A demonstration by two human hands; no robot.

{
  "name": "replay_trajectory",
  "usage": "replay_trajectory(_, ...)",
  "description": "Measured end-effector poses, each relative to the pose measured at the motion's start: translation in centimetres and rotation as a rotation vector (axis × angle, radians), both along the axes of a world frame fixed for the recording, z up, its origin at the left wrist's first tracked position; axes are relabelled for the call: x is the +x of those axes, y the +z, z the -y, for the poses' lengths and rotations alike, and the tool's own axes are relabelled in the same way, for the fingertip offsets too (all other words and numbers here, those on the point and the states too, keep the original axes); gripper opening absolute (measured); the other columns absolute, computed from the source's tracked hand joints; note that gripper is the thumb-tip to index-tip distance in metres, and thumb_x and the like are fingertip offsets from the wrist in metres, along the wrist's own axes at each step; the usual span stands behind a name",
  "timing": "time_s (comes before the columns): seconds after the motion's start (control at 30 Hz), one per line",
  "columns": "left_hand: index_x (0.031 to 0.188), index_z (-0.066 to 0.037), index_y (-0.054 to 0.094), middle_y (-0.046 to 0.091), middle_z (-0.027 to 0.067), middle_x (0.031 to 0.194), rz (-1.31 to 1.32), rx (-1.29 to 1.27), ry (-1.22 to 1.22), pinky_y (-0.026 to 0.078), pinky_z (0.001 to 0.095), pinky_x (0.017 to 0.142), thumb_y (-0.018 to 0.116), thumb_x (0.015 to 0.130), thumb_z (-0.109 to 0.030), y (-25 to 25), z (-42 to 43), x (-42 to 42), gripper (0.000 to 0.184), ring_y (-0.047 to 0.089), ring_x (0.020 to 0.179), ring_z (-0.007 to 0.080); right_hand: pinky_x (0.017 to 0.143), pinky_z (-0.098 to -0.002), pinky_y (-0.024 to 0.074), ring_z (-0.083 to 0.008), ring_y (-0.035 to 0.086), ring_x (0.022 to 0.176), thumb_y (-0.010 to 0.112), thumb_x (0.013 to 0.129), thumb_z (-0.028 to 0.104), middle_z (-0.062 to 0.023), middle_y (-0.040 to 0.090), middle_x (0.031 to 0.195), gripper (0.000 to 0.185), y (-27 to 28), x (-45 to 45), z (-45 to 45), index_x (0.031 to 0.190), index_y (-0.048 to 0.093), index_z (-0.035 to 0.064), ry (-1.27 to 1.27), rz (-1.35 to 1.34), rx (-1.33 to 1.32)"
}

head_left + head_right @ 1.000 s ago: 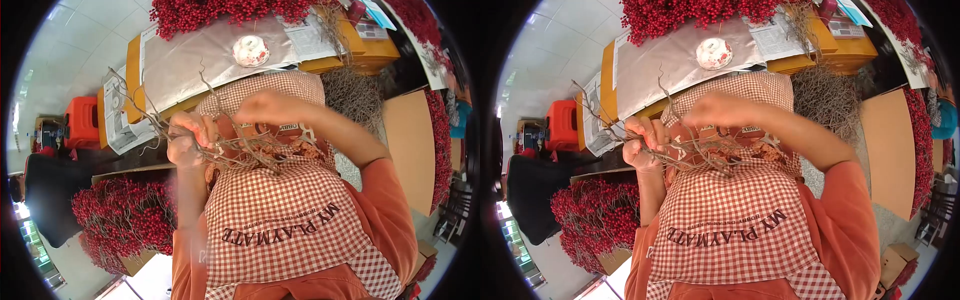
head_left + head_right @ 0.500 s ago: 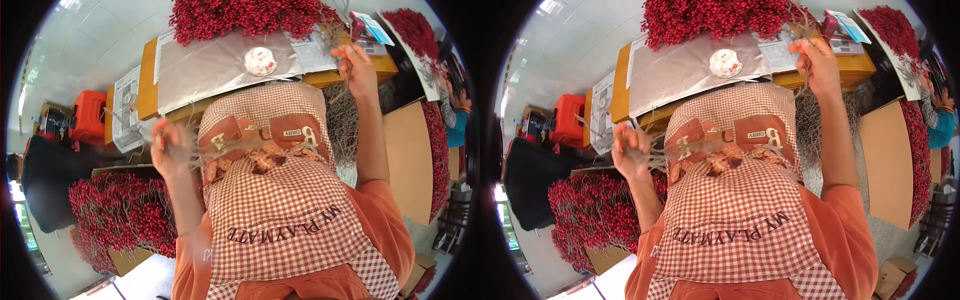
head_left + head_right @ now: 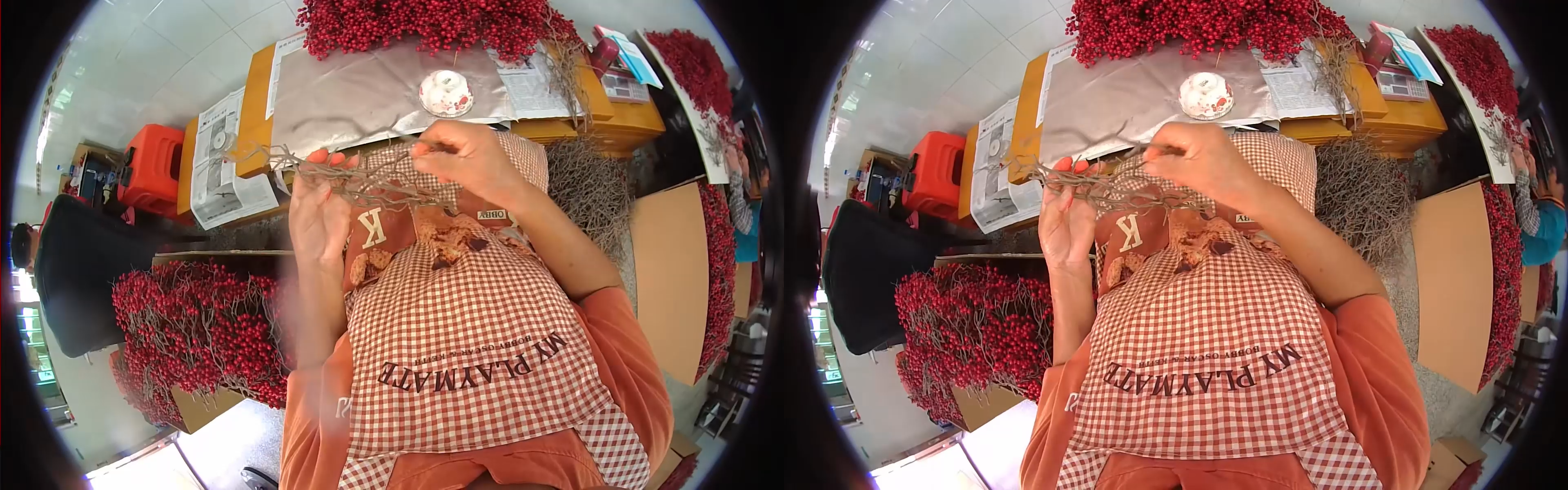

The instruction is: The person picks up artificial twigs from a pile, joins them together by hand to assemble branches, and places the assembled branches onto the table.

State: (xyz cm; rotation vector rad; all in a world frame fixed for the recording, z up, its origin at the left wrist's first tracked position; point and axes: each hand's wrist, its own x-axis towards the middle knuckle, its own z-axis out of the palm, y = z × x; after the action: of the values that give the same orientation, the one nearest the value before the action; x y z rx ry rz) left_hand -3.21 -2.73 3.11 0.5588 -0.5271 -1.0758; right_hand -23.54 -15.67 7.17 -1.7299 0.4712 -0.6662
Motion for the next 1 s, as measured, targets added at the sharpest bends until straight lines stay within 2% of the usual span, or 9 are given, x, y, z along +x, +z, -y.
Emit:
replay_trajectory(0.13, 0.119, -0.002, 0.048, 0.056, 0.0124, 0.113, -0.012, 0.042, 0.011, 0.044, 0.0489, 0.094, 0.056, 0.079, -0.002, -0.1, 0.2, -0.6, 0.041, 0.052, 0.110, 0.0305, 0.057, -0.0241, 0.0454, -0.0083, 0.057, 0.067, 0.070, 0.078, 0.015, -0.0010, 0.062, 0.078, 0.022, -0.6, 2.2, -2.0, 0.091, 0.061, -0.0011, -0.073, -0.170, -0.747)
replay_trajectory(0.2, 0.118, -0.003, 0.048, 0.055, 0.0122, 0.112, 0.012, 0.047, 0.012, 0.046, 0.0483, 0.091, 0.056, 0.080, -0.002, 0.1, 0.2, -0.9, 0.039, 0.052, 0.108, 0.0294, 0.052, -0.0238, 0.0437, -0.0091, 0.058, 0.063, 0.069, 0.080, 0.017, -0.0020, 0.062, 0.073, 0.021, -1.9, 3.0, -2.2, 0.086, 0.060, -0.0005, -0.172, -0.140, -0.856)
replay_trajectory(0.3, 0.116, -0.005, 0.050, 0.058, 0.0116, 0.107, -0.070, 0.078, 0.044, 0.050, 0.0447, 0.081, 0.056, 0.080, -0.003, 0.5, -0.4, -0.7, 0.036, 0.056, 0.100, 0.0281, 0.046, -0.0237, 0.0419, -0.0086, 0.053, 0.051, 0.070, 0.081, 0.025, -0.0036, 0.061, 0.069, 0.025, -1.1, 2.7, -1.1, 0.082, 0.061, 0.0020, -0.066, 0.002, 0.373)
replay_trajectory(0.47, 0.111, -0.007, 0.053, 0.059, 0.0085, 0.103, -0.116, -0.029, -0.098, 0.049, 0.0408, 0.079, 0.059, 0.081, -0.005, -0.7, -0.8, 0.4, 0.031, 0.056, 0.096, 0.0291, 0.057, -0.0220, 0.0456, -0.0064, 0.056, 0.062, 0.068, 0.082, 0.022, -0.0048, 0.064, 0.075, 0.021, -1.4, 0.7, 1.6, 0.085, 0.063, 0.0014, -0.230, 0.174, 0.257)
replay_trajectory(0.53, 0.110, -0.007, 0.053, 0.058, 0.0082, 0.102, -0.114, -0.020, -0.072, 0.048, 0.0406, 0.079, 0.060, 0.081, -0.006, 0.0, -0.6, -0.5, 0.029, 0.056, 0.096, 0.0274, 0.062, -0.0235, 0.0466, -0.0080, 0.057, 0.065, 0.068, 0.081, 0.020, -0.0045, 0.064, 0.076, 0.022, -1.5, 0.0, 0.3, 0.088, 0.063, -0.0003, 0.069, -0.048, 0.150)
replay_trajectory(0.67, 0.102, -0.008, 0.054, 0.058, 0.0076, 0.098, -0.049, 0.116, 0.078, 0.049, 0.0366, 0.069, 0.060, 0.085, -0.011, 0.0, -0.1, -1.5, 0.018, 0.057, 0.088, 0.0218, 0.064, -0.0276, 0.0470, -0.0111, 0.059, 0.072, 0.067, 0.079, 0.018, -0.0068, 0.066, 0.082, 0.022, -1.9, 0.2, -0.2, 0.094, 0.065, 0.0019, 0.108, -0.349, 0.172)
replay_trajectory(0.73, 0.100, -0.008, 0.054, 0.059, 0.0067, 0.094, 0.030, 0.161, 0.013, 0.048, 0.0329, 0.062, 0.059, 0.087, -0.014, -0.6, -0.3, -1.0, 0.014, 0.057, 0.080, 0.0188, 0.061, -0.0298, 0.0471, -0.0139, 0.061, 0.074, 0.068, 0.079, 0.015, -0.0048, 0.065, 0.085, 0.018, -3.1, 0.4, -0.2, 0.090, 0.064, 0.0022, -0.019, -0.258, 0.009)
replay_trajectory(0.83, 0.095, -0.008, 0.054, 0.059, 0.0047, 0.086, 0.125, 0.325, 0.013, 0.044, 0.0261, 0.051, 0.057, 0.091, -0.019, 0.0, -0.3, -2.3, 0.012, 0.055, 0.067, 0.0133, 0.059, -0.0353, 0.0482, -0.0283, 0.061, 0.070, 0.069, 0.073, 0.014, -0.0108, 0.060, 0.079, 0.015, -2.2, 0.5, -0.4, 0.083, 0.062, 0.0068, -0.288, -0.180, -0.853)
replay_trajectory(1.0, 0.095, -0.007, 0.058, 0.060, 0.0024, 0.074, 0.392, 0.462, -0.129, 0.037, 0.0211, 0.039, 0.067, 0.085, -0.020, -0.1, -0.7, -2.9, 0.019, 0.051, 0.051, 0.0076, 0.059, -0.0349, 0.0484, -0.0264, 0.061, 0.068, 0.068, 0.073, 0.012, -0.0082, 0.060, 0.075, 0.013, -0.9, -0.5, 1.6, 0.084, 0.061, 0.0072, -0.453, -0.128, -0.872)
